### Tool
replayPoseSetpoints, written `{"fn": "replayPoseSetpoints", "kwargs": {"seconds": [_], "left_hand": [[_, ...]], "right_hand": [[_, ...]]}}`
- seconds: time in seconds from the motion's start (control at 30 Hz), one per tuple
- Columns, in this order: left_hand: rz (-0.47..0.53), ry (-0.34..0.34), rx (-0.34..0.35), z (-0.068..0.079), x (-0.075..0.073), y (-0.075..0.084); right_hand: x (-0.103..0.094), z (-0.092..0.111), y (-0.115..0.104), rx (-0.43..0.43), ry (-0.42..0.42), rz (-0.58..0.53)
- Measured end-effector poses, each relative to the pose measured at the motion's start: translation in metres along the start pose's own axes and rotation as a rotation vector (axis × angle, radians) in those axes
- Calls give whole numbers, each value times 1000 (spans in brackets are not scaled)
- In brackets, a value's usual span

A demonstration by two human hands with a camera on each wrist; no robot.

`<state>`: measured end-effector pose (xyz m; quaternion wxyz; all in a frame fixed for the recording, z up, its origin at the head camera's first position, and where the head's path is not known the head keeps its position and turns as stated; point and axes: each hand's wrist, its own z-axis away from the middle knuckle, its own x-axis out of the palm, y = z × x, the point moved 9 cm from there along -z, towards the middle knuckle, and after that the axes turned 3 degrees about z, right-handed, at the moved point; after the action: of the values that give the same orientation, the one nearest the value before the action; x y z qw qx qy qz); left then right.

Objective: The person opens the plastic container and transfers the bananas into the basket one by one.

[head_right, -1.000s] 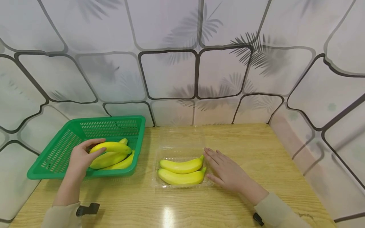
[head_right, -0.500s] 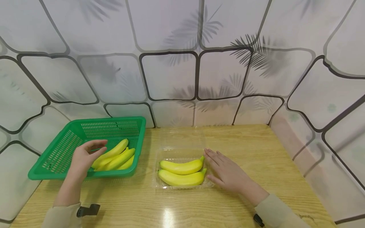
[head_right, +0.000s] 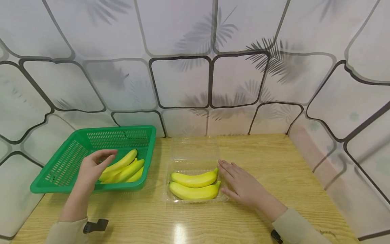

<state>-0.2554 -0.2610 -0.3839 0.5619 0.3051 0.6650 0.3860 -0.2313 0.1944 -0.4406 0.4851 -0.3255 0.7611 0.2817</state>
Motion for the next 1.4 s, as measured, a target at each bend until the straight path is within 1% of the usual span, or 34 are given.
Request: {"fn": "replayPoseSetpoints", "kwargs": {"seconds": [0.07,0.17,0.5,0.77,0.83,0.93,1.2,1.4], "left_hand": [[-11,-10,-1,0,3,2],[-12,-19,18,0,8,7],[74,-32,127,0,26,31],[123,-73,166,0,46,45],[123,-82,178,-1,52,48],[129,-96,177,-1,60,52],[131,-105,207,1,79,66],[164,-138,230,1,98,75]], "right_hand": [[0,0,0,5,-4,-3],[1,0,0,7,-9,-7],[1,0,0,2,-3,-13],[2,0,1,-1,1,1],[1,0,1,1,1,2],[1,0,1,0,1,1],[0,-1,0,2,-2,-16],[2,0,1,6,-9,-18]]}}
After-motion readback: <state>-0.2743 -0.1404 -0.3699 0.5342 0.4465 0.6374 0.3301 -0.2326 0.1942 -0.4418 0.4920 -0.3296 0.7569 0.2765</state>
